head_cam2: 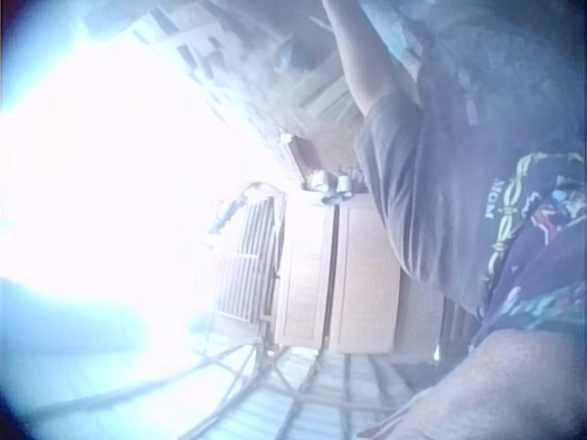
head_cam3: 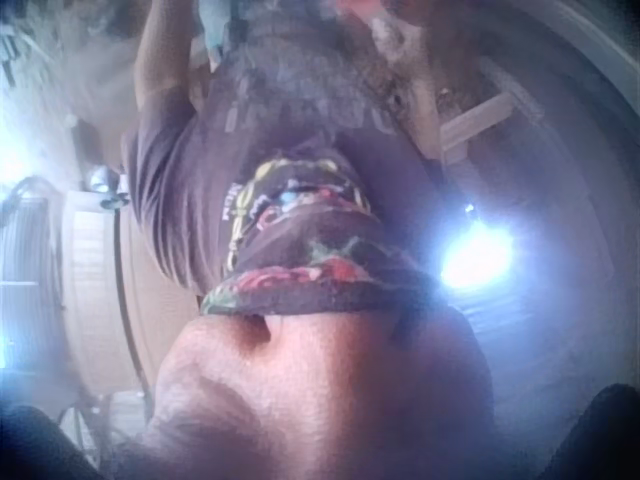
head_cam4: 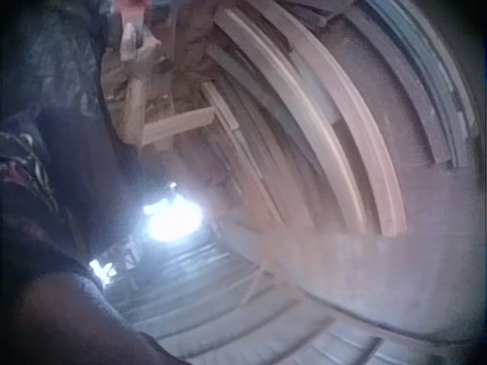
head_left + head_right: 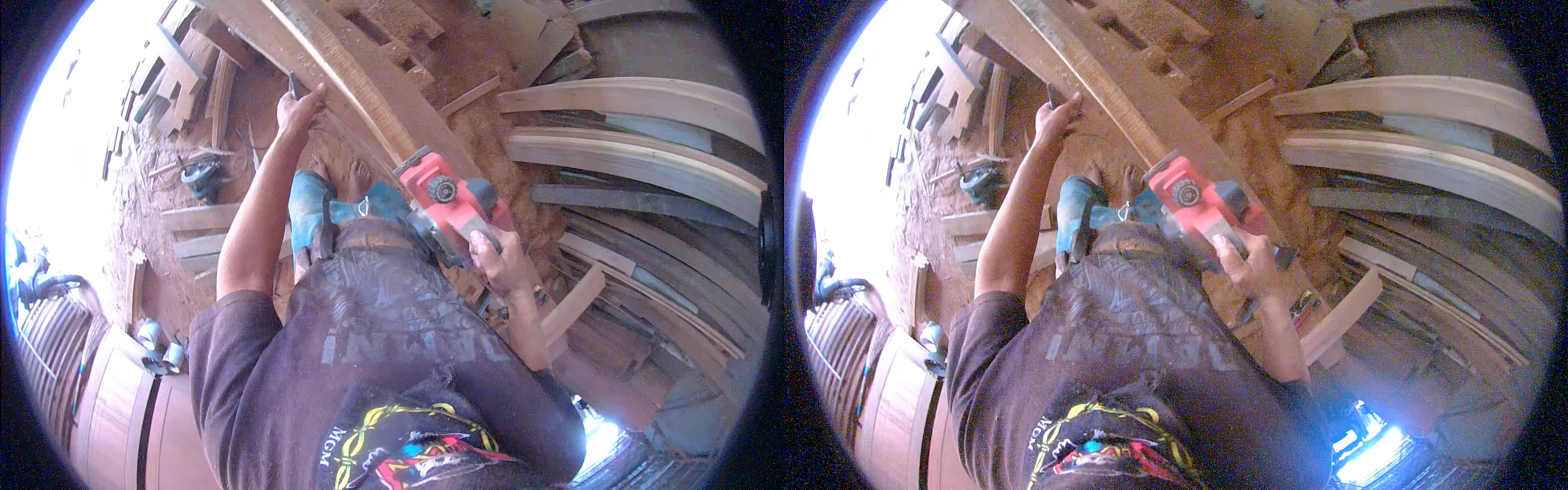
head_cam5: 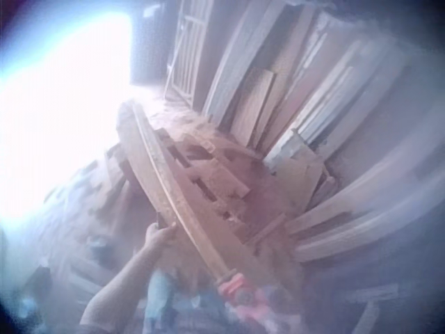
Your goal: The person sands a wooden plank using a handheld electric sander. They repeatedly flip the plank and move the sander along its length to smooth the surface. The person also uses a metal square to check the plank's edges and corners during the process.
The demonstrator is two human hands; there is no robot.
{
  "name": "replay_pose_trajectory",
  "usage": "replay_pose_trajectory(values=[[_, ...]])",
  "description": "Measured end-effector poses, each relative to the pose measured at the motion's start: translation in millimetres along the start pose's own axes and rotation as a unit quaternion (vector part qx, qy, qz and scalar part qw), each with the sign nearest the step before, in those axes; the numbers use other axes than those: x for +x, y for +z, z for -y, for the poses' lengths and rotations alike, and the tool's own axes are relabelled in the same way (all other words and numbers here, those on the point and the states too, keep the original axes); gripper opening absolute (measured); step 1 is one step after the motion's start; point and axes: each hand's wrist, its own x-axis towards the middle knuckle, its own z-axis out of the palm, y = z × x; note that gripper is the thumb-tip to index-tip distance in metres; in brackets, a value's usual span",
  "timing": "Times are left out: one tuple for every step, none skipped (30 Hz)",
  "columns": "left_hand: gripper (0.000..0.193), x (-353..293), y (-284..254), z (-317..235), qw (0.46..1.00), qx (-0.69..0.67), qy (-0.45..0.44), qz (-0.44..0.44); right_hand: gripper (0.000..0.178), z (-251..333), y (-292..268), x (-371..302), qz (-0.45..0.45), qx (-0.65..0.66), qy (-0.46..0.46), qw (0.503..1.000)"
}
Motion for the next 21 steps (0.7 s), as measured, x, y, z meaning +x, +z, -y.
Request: replay_pose_trajectory(values=[[0.037, 9, 0, -1, 1.0, 0.006, -0.007, 0.001, 0.032, 5, -2, 2, 0.001, -0.012, 0.007, 1.0], [0.038, 12, -4, -6, 1.0, 0.013, -0.016, 0.001, 0.032, 12, -4, 3, 0.003, -0.022, 0.016, 1.0], [0.039, 15, -5, -10, 0.999, 0.02, -0.025, 0.001, 0.034, 16, -4, 6, 0.007, -0.033, 0.025, 0.999], [0.042, 17, -8, -14, 0.999, 0.036, -0.029, -0.014, 0.035, 16, -1, 9, 0.0, -0.024, 0.007, 1.0], [0.043, 30, -15, -14, 0.999, 0.027, -0.009, -0.023, 0.033, 22, 2, 16, 0.001, -0.028, -0.007, 1.0], [0.044, 54, -28, -9, 0.999, 0.018, 0.009, -0.032, 0.033, 30, 7, 26, 0.004, -0.034, -0.02, 0.999], [0.045, 71, -36, -7, 0.999, 0.008, 0.026, -0.043, 0.034, 38, 10, 36, 0.007, -0.04, -0.033, 0.999], [0.047, 74, -39, -19, 0.998, -0.012, 0.032, -0.057, 0.034, 48, 16, 48, 0.007, -0.036, -0.037, 0.999], [0.047, 82, -42, -19, 1.0, 0.004, 0.013, -0.025, 0.035, 58, 22, 60, 0.009, -0.033, -0.042, 0.999], [0.047, 89, -48, -17, 1.0, 0.02, -0.005, 0.006, 0.036, 65, 27, 72, 0.008, -0.027, -0.041, 0.999], [0.047, 101, -59, -24, 0.999, 0.034, -0.02, 0.032, 0.037, 77, 35, 88, 0.009, -0.023, -0.04, 0.999], [0.045, 94, -53, -32, 0.998, 0.053, -0.018, 0.024, 0.038, 84, 43, 100, 0.005, -0.016, -0.026, 1.0], [0.045, 90, -49, -22, 0.999, -0.01, 0.032, 0.018, 0.039, 96, 50, 118, 0.013, -0.011, -0.025, 1.0], [0.048, 85, -46, -26, 0.998, -0.03, 0.025, 0.039, 0.04, 108, 57, 134, 0.014, -0.005, -0.02, 1.0], [0.049, 83, -42, -27, 0.998, -0.008, 0.042, 0.037, 0.041, 119, 64, 151, 0.017, 0.002, -0.016, 1.0], [0.049, 71, -38, -41, 0.999, -0.017, -0.031, 0.029, 0.041, 133, 70, 167, 0.027, 0.01, -0.01, 1.0], [0.074, 63, -36, -55, 0.998, 0.013, -0.057, 0.02, 0.042, 147, 78, 181, 0.035, 0.016, 0.003, 0.999], [0.074, 67, -39, -46, 0.998, -0.013, -0.049, 0.04, 0.043, 159, 86, 198, 0.04, 0.012, -0.006, 0.999], [0.074, 71, -42, -37, 0.997, -0.037, -0.039, 0.06, 0.044, 171, 94, 217, 0.044, 0.009, -0.014, 0.999], [0.07, 67, -41, -42, 0.996, 0.002, -0.061, 0.062, 0.044, 181, 101, 237, 0.042, 0.009, -0.019, 0.999], [0.067, 65, -43, -49, 0.994, 0.036, -0.082, 0.058, 0.045, 197, 110, 257, 0.051, 0.005, -0.024, 0.998]])
